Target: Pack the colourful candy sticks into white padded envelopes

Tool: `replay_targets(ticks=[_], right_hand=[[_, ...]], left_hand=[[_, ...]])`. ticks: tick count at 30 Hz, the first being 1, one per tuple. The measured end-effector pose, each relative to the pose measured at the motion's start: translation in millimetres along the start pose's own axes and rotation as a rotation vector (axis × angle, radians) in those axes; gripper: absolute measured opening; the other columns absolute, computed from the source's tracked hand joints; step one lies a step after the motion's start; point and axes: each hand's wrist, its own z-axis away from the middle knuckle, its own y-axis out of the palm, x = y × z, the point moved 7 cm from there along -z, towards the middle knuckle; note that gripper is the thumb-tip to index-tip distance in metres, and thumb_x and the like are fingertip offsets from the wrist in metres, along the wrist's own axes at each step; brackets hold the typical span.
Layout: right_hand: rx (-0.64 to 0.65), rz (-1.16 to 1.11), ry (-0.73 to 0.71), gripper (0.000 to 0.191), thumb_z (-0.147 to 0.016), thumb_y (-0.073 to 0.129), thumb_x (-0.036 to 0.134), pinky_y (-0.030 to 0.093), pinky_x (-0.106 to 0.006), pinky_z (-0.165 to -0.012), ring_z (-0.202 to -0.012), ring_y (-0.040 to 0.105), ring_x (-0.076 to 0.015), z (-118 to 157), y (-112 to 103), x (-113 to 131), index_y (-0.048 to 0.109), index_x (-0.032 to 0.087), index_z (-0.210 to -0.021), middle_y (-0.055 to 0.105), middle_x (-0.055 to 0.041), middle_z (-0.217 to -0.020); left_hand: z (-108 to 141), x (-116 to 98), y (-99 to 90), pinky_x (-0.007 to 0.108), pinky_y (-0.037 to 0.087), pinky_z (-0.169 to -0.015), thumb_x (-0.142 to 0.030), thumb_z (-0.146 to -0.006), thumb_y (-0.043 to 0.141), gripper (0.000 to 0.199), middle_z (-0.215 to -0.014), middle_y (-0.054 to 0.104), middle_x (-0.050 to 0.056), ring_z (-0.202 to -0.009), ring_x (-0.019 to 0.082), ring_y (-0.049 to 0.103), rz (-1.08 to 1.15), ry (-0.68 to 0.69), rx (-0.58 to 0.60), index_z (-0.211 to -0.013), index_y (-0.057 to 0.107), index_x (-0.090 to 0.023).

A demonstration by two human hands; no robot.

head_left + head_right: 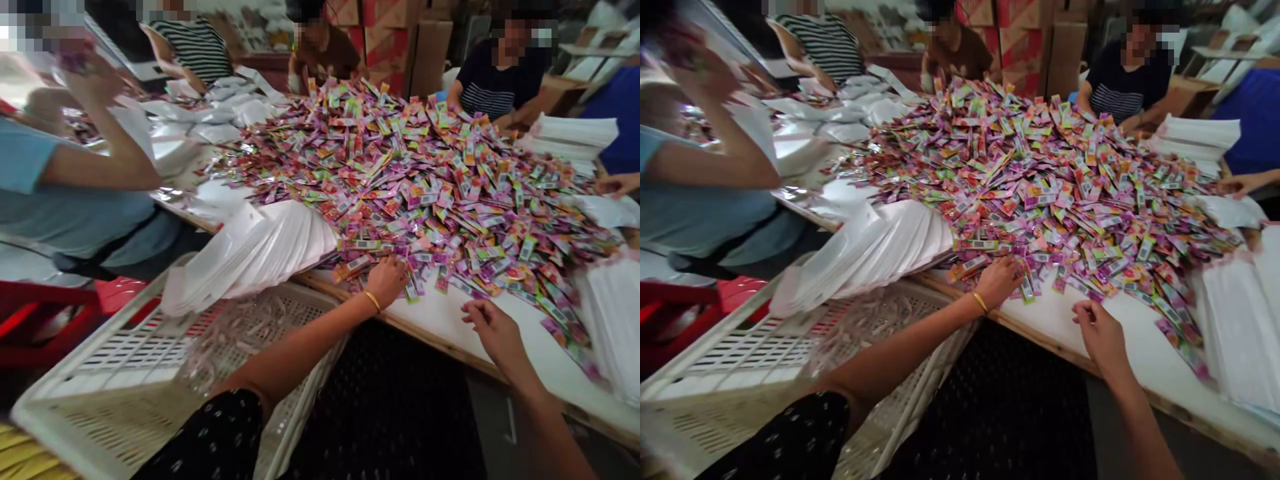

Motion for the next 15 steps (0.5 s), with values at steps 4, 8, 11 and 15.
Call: replay_targets(ticks=[4, 8, 11, 15], right_hand=[[-0.096, 0.310, -0.104, 0.027, -0.088, 0.048, 0.033, 0.046, -0.031, -0.082, -0.088, 0.065, -0.0208, -34, 23, 26, 0.070, 0.017, -0.095, 0.072, -0.0098, -0.096], [0.104, 0.222, -0.091, 0.026, -0.089, 0.051, 0.026, 0.046, -0.028, -0.084, -0.095, 0.066, -0.0196, -65, 84, 48, 0.071, 0.017, -0.102, 0.073, -0.0089, -0.103], [0.083, 0.223, -0.008, 0.037, -0.095, 0.046, 0.041, 0.045, -0.029, -0.079, -0.092, 0.066, -0.0220, -67, 100, 38, 0.072, 0.016, -0.101, 0.072, -0.0119, -0.099], [0.090, 0.216, 0.069, 0.032, -0.091, 0.053, 0.044, 0.041, -0.026, -0.069, -0.082, 0.065, -0.0186, -46, 85, -1, 0.071, 0.018, -0.096, 0.073, -0.0074, -0.091]], left_hand=[[-9, -6, 26.0, 0.040, 0.052, -0.086, -0.066, -0.091, 0.045, 0.067, -0.105, 0.067, 0.022, -0.104, 0.033, 0.067, -0.038, -0.305, 0.019, -0.122, 0.054, -0.007], [-16, -17, 38.6, 0.036, 0.052, -0.088, -0.045, -0.086, 0.064, 0.060, -0.125, 0.059, 0.023, -0.113, 0.031, 0.064, -0.012, -0.298, -0.033, -0.129, 0.048, -0.006], [-9, -27, 53.8, 0.033, 0.051, -0.093, -0.030, -0.080, 0.071, 0.070, -0.129, 0.060, 0.018, -0.114, 0.026, 0.064, 0.156, -0.149, 0.057, -0.140, 0.041, -0.009], [8, -51, 76.0, 0.033, 0.051, -0.095, -0.023, -0.071, 0.077, 0.085, -0.119, 0.069, 0.013, -0.106, 0.024, 0.066, 0.509, -0.003, 0.177, -0.146, 0.039, -0.010]])
